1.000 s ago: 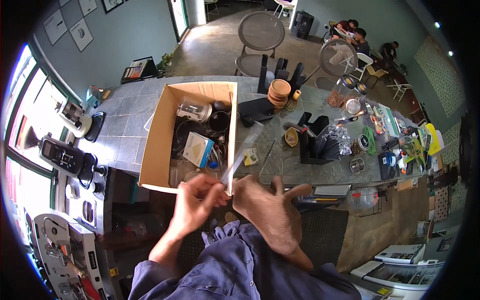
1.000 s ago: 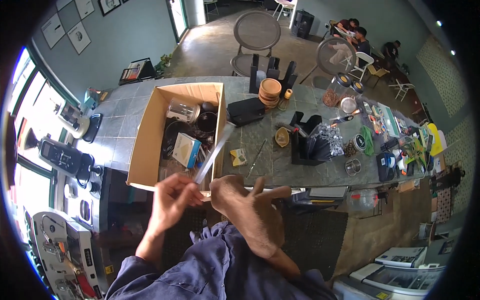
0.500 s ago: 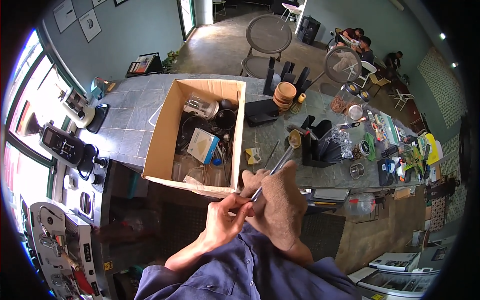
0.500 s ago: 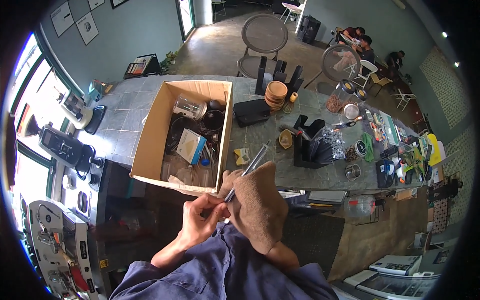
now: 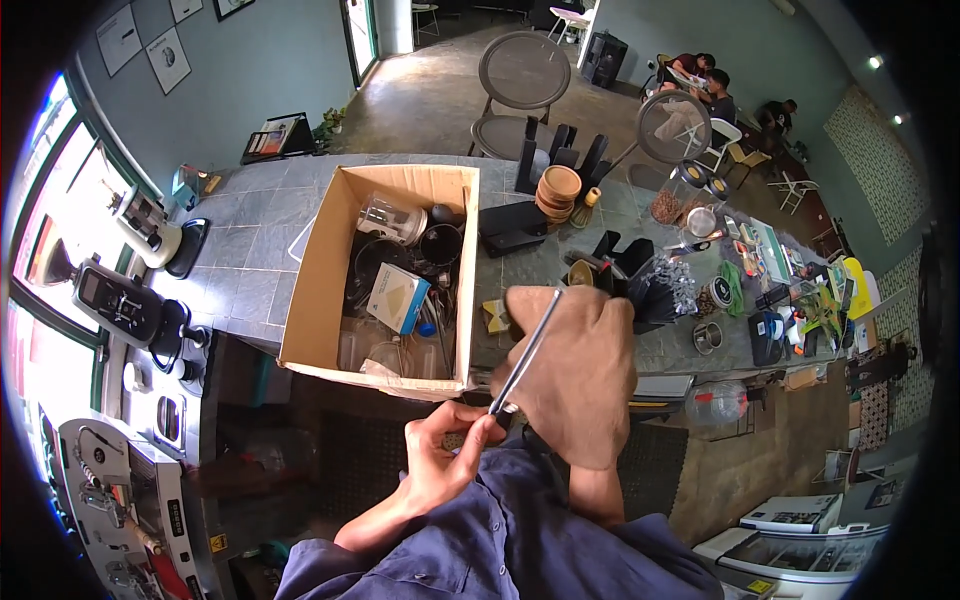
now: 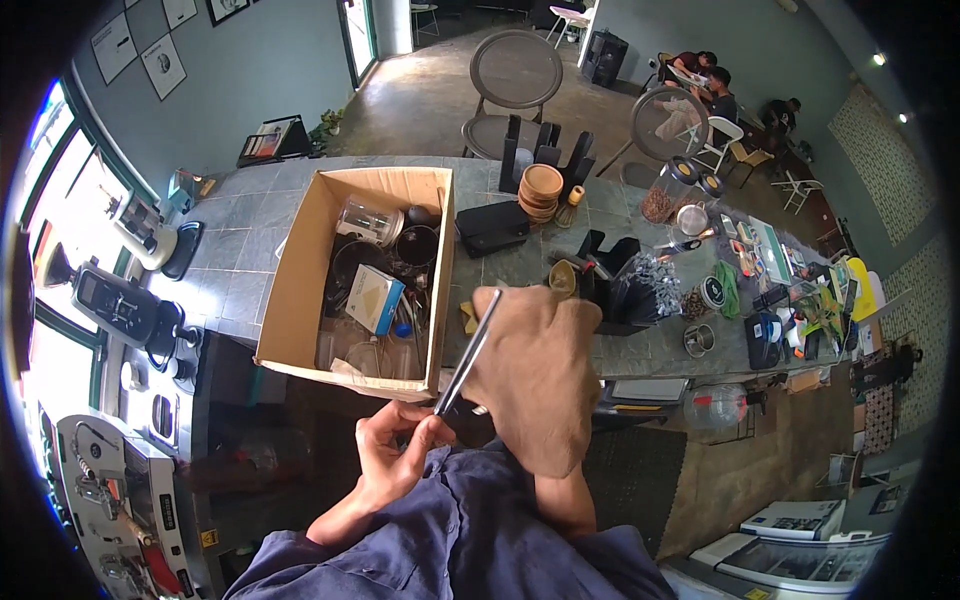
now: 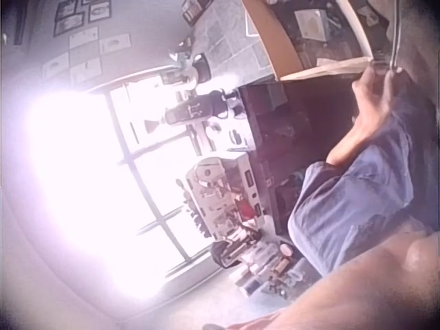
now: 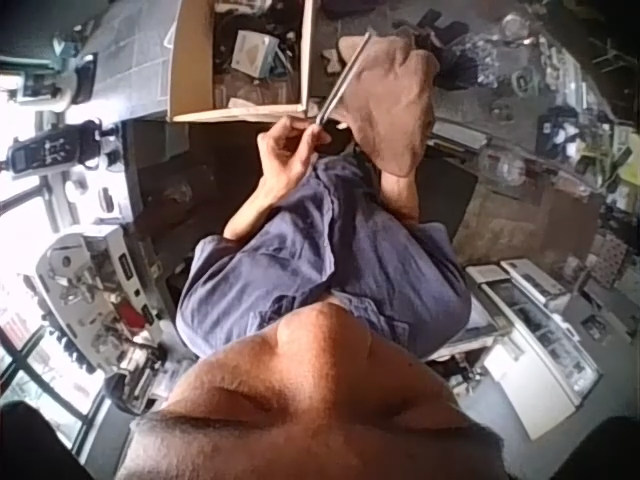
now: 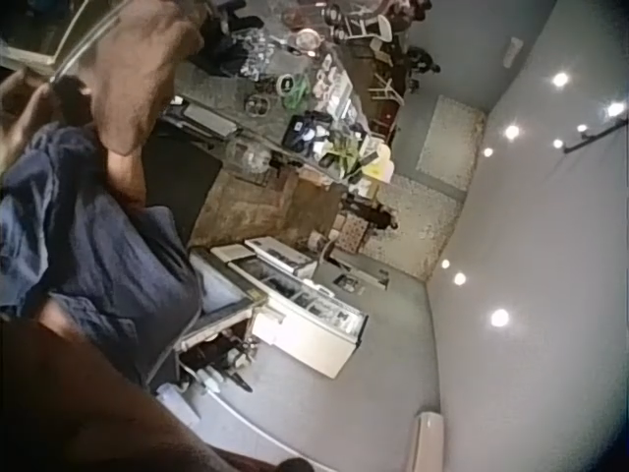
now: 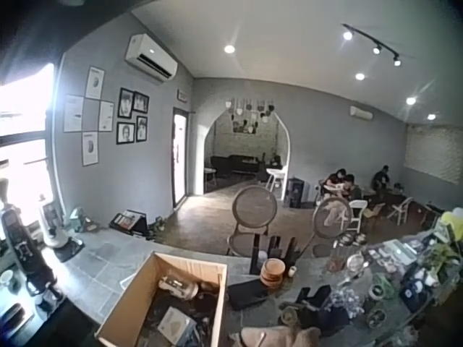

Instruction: Sorting through small mechanical parts in a box and wiping a metal tube with a cloth.

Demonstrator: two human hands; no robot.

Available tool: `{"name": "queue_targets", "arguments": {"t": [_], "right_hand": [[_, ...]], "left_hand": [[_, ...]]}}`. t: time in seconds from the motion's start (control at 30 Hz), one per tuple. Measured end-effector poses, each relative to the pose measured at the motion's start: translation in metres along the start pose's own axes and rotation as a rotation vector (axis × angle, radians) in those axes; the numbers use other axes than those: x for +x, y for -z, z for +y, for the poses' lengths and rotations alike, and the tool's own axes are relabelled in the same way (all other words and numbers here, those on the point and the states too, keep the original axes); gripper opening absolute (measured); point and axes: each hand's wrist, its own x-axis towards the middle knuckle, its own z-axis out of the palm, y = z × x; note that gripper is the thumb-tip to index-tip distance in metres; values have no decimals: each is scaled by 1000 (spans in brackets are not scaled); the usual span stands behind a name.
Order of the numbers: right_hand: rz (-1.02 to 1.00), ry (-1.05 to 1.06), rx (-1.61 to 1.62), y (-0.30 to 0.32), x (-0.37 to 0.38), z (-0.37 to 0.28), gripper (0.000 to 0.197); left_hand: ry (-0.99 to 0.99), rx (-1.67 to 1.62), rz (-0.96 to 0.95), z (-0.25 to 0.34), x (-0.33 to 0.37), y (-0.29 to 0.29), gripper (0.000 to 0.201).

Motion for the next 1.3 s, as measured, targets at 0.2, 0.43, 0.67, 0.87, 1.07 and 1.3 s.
{"name": "queue_targets", "arguments": {"t": [0.2,0.43,0.67,0.87,1.07,1.3], "right_hand": [[-82,10,-68,-2,-36,-6,37],[-156,0,-115,4,-49,19,37],[-451,-369,-292,12,-75,43,43],[-398,-84,-128,91,-76,97,40],[186,-232,-101,39,-164,198,31],[-33,-88,-377,40,-205,276,21]], "left_hand": [[-122,137,25,-14,14,-27,5],[-275,316,114,3,41,-17,42],[-64,78,-78,8,64,-51,11],[28,-170,39,18,100,-98,3],[-207,-214,386,42,160,-165,8],[-354,218,46,-68,198,-280,7]]}}
